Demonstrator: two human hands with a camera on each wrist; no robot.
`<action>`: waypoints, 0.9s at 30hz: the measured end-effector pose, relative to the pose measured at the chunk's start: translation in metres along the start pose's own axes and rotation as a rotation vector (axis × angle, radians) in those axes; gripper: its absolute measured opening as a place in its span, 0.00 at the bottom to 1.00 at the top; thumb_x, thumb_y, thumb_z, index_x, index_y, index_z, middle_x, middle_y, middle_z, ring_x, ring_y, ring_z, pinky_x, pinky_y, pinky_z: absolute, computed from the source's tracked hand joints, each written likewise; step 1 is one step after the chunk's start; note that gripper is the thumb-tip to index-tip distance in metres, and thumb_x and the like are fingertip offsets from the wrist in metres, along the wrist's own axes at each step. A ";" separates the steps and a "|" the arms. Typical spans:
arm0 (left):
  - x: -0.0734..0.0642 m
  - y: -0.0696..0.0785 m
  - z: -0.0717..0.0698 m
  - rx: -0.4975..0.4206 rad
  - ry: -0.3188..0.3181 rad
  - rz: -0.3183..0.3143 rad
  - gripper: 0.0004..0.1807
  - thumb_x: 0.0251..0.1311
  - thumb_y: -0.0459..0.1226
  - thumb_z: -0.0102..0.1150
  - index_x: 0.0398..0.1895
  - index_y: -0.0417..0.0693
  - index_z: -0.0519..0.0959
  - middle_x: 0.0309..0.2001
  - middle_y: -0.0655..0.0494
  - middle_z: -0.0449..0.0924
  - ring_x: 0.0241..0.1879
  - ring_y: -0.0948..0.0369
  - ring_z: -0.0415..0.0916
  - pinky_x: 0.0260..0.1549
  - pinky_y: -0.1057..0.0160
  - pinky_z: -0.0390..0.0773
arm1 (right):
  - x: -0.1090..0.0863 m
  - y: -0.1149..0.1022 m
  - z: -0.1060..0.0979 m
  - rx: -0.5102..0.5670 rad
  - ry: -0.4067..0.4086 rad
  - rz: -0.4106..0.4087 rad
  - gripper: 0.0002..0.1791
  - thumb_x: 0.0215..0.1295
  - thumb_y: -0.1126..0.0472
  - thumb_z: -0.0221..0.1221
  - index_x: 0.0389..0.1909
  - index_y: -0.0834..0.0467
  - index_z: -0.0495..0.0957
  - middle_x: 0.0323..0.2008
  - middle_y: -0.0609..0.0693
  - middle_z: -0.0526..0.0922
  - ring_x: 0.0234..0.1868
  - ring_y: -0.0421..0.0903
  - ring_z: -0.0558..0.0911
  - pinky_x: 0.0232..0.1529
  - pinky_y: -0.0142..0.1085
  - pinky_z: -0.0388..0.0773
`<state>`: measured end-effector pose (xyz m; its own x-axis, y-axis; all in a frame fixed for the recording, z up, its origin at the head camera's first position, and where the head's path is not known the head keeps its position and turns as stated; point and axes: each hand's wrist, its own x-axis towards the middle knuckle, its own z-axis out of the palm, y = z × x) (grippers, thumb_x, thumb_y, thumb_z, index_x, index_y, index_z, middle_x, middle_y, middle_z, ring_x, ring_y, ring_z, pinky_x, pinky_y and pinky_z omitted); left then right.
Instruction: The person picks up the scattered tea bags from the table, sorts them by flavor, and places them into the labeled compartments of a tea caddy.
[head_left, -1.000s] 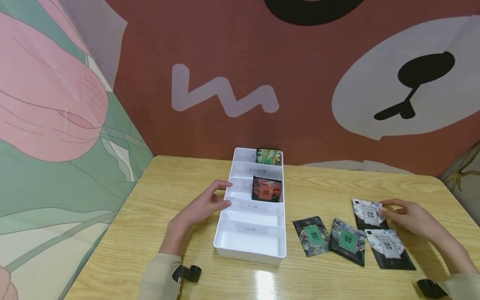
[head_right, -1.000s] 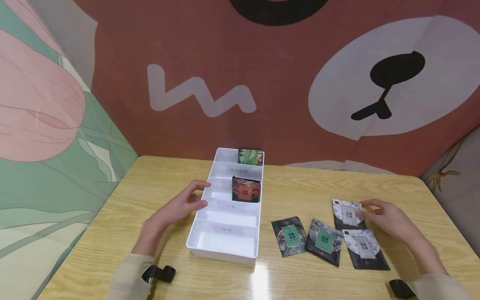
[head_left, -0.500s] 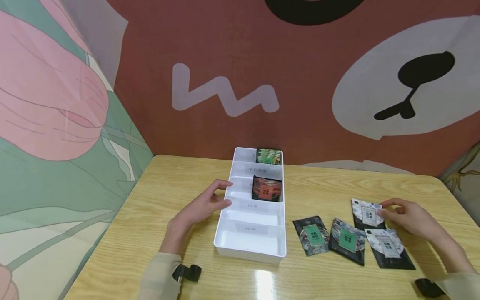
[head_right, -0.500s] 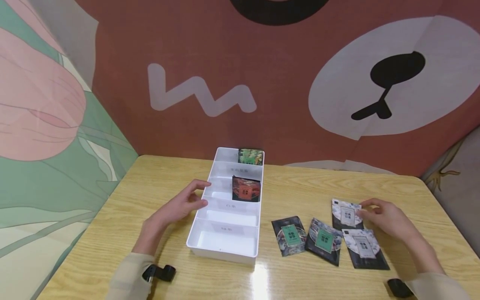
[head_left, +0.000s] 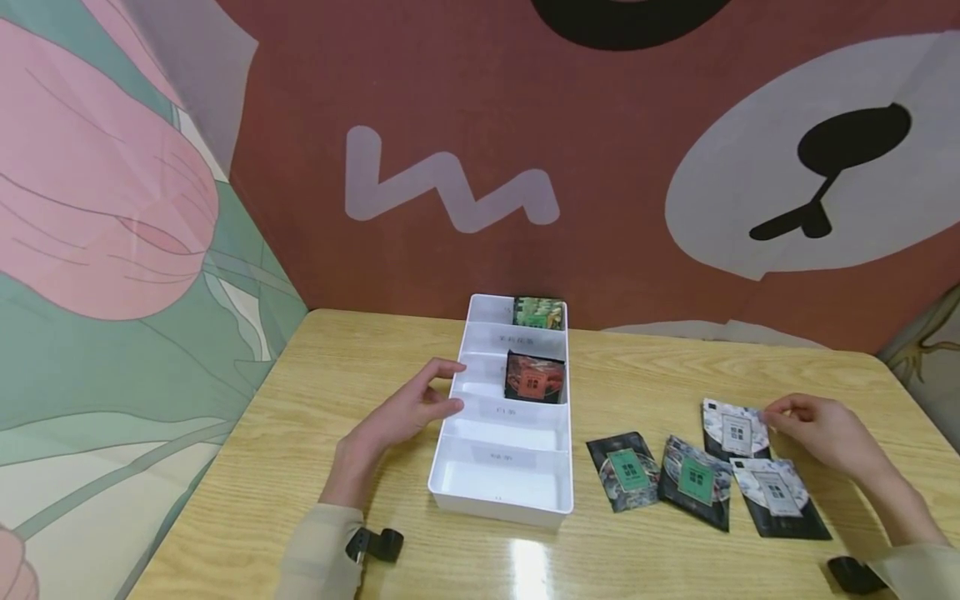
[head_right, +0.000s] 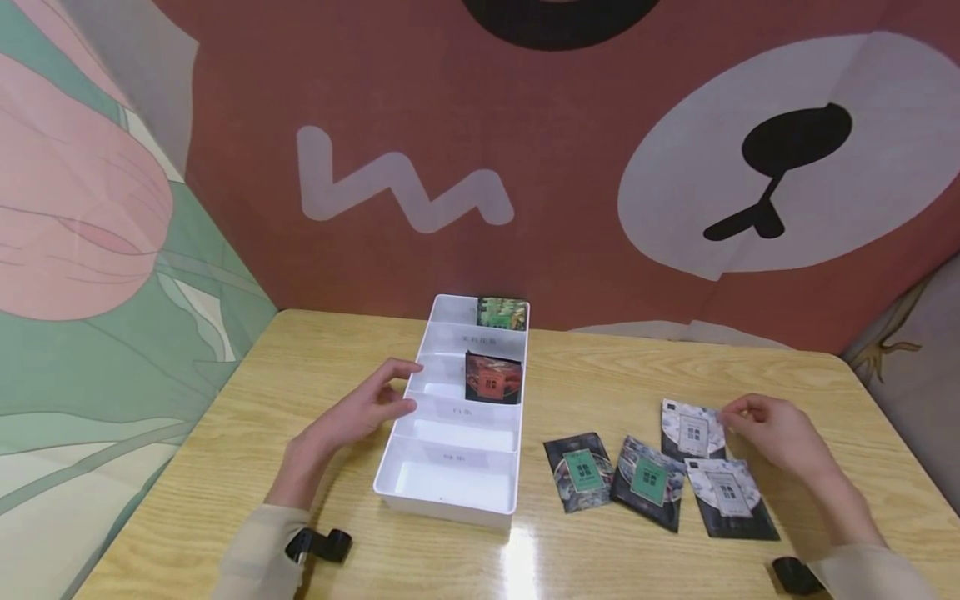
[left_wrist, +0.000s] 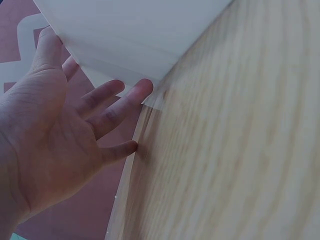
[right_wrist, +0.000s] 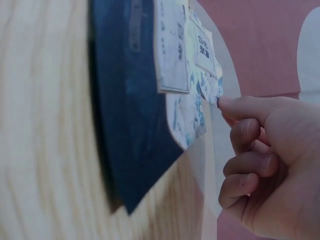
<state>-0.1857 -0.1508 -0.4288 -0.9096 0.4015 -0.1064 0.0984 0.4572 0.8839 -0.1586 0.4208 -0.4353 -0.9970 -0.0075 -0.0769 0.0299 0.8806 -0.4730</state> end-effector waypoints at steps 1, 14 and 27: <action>0.000 0.000 0.000 0.000 -0.001 -0.002 0.29 0.66 0.49 0.61 0.68 0.67 0.65 0.68 0.57 0.65 0.46 0.56 0.75 0.45 0.58 0.74 | 0.000 -0.001 -0.001 0.008 0.001 0.005 0.29 0.75 0.40 0.49 0.47 0.64 0.78 0.24 0.49 0.73 0.20 0.39 0.61 0.18 0.37 0.59; -0.001 0.001 0.000 0.000 0.001 0.000 0.29 0.66 0.49 0.61 0.69 0.65 0.66 0.68 0.58 0.65 0.46 0.56 0.74 0.45 0.58 0.73 | -0.004 -0.020 -0.013 0.044 0.072 -0.011 0.28 0.74 0.40 0.50 0.49 0.62 0.78 0.30 0.54 0.79 0.22 0.40 0.64 0.19 0.38 0.57; -0.001 0.001 0.000 0.010 0.003 0.000 0.29 0.66 0.49 0.61 0.69 0.64 0.65 0.68 0.56 0.65 0.45 0.55 0.72 0.45 0.58 0.72 | -0.011 -0.051 -0.027 0.100 0.114 -0.063 0.23 0.74 0.41 0.52 0.49 0.57 0.78 0.21 0.50 0.77 0.19 0.42 0.61 0.20 0.40 0.54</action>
<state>-0.1848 -0.1510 -0.4280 -0.9108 0.3992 -0.1050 0.1023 0.4649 0.8794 -0.1506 0.3888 -0.3869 -0.9986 -0.0020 0.0535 -0.0316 0.8283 -0.5594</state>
